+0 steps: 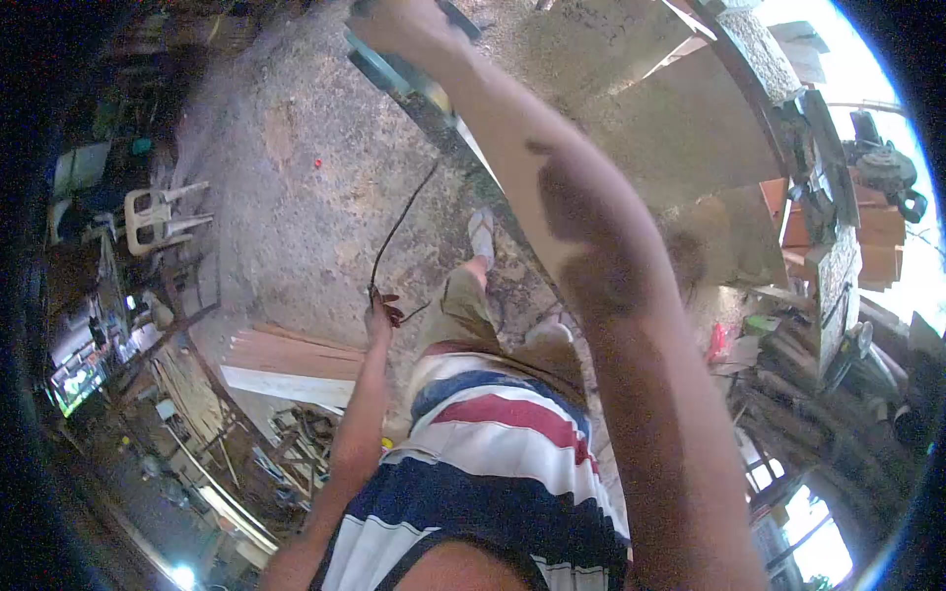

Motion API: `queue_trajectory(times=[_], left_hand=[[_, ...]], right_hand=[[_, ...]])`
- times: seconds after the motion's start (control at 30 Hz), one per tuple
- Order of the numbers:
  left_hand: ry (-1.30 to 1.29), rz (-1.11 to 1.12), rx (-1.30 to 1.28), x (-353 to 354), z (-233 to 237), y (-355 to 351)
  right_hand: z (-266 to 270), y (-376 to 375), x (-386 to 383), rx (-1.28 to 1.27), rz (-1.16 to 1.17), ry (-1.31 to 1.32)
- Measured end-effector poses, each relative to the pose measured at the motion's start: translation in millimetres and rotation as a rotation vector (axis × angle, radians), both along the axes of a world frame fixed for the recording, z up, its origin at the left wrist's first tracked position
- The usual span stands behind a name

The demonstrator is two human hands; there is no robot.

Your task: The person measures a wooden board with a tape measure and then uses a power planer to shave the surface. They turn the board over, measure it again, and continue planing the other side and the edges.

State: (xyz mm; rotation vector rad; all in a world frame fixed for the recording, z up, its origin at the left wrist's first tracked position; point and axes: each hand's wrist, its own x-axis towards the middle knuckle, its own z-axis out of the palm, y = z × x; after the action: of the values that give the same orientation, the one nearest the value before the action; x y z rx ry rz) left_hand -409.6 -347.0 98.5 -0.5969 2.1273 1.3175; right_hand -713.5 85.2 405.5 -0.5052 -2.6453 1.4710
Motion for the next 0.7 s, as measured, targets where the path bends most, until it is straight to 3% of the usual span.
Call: queue_trajectory(times=[0.03, 0.1, 0.13, 0.2, 0.23, 0.27, 0.37, 0.4, 0.5, 0.6, 0.7], left_hand=[[-0.007, -0.051, -0.020, 9, -1, 2], [-0.010, -0.144, -0.063, 28, -9, 1], [-0.068, -0.217, -0.102, 40, -20, -1], [0.046, -0.433, -0.211, 74, -64, -12], [0.098, -0.549, -0.269, 89, -74, -15], [0.084, -0.588, -0.285, 94, -64, -2], [0.093, -0.622, -0.322, 110, -38, 28], [0.123, -0.606, -0.220, 112, -30, 29], [-0.113, -0.592, -0.357, 97, -13, 48], [-0.029, -0.521, -0.404, 101, -35, 39], [0.181, -0.498, -0.278, 93, -37, 32]], right_hand=[[-9, 2, 46, 0.082, 0.032, 0.002], [-30, 5, 155, 0.171, 0.024, 0.293], [13, 8, 218, -0.033, 0.059, -0.112], [-1, 5, 340, 0.083, -0.025, 0.111], [-13, 6, 404, -0.123, -0.042, 0.135], [22, 6, 450, 0.031, -0.025, -0.041], [28, 6, 575, -0.007, -0.116, -0.242], [29, 5, 588, -0.018, -0.137, -0.254], [28, 4, 583, -0.028, -0.172, -0.244], [28, 3, 496, -0.036, -0.135, -0.140], [8, 6, 406, -0.084, -0.082, -0.039]])
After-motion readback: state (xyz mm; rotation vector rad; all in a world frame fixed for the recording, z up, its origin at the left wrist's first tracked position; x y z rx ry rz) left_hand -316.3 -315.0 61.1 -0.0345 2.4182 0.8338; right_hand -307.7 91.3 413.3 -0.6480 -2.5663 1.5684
